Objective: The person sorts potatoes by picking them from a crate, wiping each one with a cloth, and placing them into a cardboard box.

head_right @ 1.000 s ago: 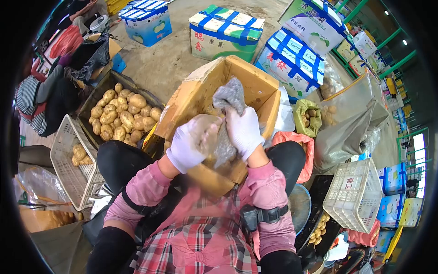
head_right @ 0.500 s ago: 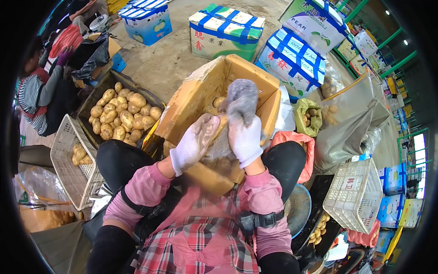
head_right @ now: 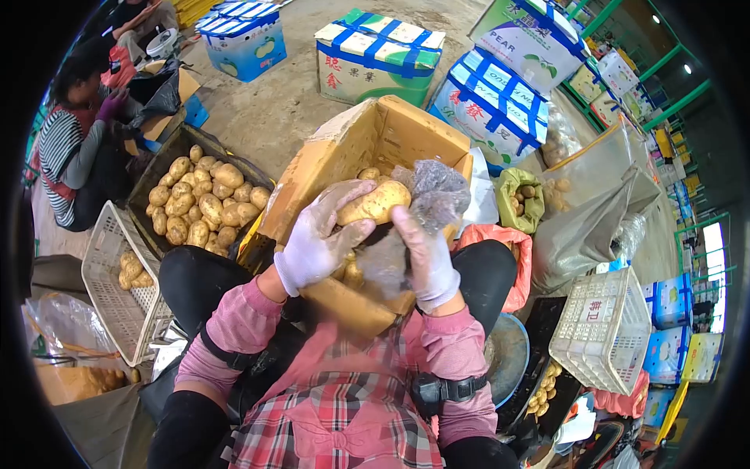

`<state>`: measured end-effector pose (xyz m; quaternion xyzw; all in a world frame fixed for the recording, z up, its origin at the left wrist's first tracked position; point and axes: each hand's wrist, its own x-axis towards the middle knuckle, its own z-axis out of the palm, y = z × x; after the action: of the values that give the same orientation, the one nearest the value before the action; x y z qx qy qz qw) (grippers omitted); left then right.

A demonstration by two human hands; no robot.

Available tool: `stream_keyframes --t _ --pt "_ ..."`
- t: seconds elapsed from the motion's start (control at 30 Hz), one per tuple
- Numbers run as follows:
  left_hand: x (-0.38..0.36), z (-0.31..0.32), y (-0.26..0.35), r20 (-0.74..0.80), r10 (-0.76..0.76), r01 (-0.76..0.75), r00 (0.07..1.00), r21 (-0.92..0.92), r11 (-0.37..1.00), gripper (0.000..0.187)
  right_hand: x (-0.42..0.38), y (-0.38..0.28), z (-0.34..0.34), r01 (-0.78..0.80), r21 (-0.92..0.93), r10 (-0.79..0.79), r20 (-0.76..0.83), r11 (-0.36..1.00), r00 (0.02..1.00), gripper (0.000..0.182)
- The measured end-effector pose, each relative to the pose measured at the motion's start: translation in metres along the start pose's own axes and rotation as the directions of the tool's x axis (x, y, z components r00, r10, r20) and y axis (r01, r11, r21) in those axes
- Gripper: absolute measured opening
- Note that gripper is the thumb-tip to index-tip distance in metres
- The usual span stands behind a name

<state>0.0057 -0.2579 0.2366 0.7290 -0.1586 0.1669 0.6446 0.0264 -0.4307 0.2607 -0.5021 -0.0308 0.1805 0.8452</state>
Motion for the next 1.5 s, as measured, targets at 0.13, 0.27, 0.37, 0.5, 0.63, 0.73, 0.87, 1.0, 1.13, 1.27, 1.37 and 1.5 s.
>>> stream_keyframes --t 0.13,0.27,0.37,0.5,0.63,0.73,0.87,1.0,1.13,1.27,1.37,1.5 --pt "0.002 -0.002 0.001 0.05 -0.148 0.154 0.988 -0.155 0.976 0.045 -0.02 -0.008 0.015 0.202 -0.333 -0.227 -0.036 0.921 0.973 0.052" --pt "0.007 -0.005 -0.04 -0.129 -0.343 0.275 0.93 -0.373 0.886 0.026 -0.022 -0.004 0.006 0.203 -0.239 -0.239 -0.137 0.95 0.961 0.048" --pt "0.003 -0.018 -0.055 -0.14 -0.45 0.34 0.882 -0.472 0.813 0.021 -0.037 -0.021 -0.011 0.342 -0.801 -0.678 -0.105 0.491 0.727 0.043" --pt "0.006 -0.014 -0.067 -0.292 -0.367 0.253 0.883 -0.363 0.897 0.024 -0.054 -0.129 -0.069 0.648 -0.687 -0.923 -0.09 0.329 0.374 0.038" --pt "0.005 -0.019 -0.07 -0.229 -0.521 0.409 0.822 -0.398 0.821 0.025 -0.022 -0.353 -0.162 0.143 -0.99 -0.998 0.023 -0.015 0.051 0.053" --pt "0.006 -0.015 -0.092 -0.281 -0.484 0.394 0.829 -0.323 0.861 0.026 0.002 -0.404 -0.213 0.168 -0.986 -1.0 -0.002 -0.002 -0.02 0.046" --pt "0.003 -0.008 -0.105 -0.176 -0.512 0.461 0.841 -0.261 0.848 0.031 0.011 -0.314 -0.125 0.76 -0.56 -0.915 0.011 0.329 0.404 0.034" --pt "0.005 -0.017 -0.122 0.096 -0.807 0.807 0.583 0.046 0.588 0.034 0.059 -0.179 -0.082 0.521 -0.672 -0.716 -0.02 0.527 0.698 0.025" --pt "0.011 -0.008 -0.158 0.199 -0.802 0.79 0.564 0.152 0.593 0.036 0.113 -0.112 -0.083 0.594 -0.179 -0.609 -0.045 0.784 0.792 0.028" --pt "0.064 0.017 -0.204 0.365 -0.766 0.325 0.529 0.747 0.581 0.041 0.117 -0.098 -0.104 0.493 -0.388 -0.546 -0.033 0.779 0.837 0.027" --pt "0.083 0.049 -0.281 0.215 -0.867 0.333 0.449 0.861 0.385 0.044 0.108 -0.096 -0.113 0.444 -0.505 -0.54 -0.055 0.741 0.84 0.025" --pt "0.082 0.078 -0.359 0.109 -0.903 0.304 0.416 0.919 0.251 0.042 0.097 -0.113 -0.128 0.388 -0.596 -0.549 -0.107 0.703 0.829 0.025"
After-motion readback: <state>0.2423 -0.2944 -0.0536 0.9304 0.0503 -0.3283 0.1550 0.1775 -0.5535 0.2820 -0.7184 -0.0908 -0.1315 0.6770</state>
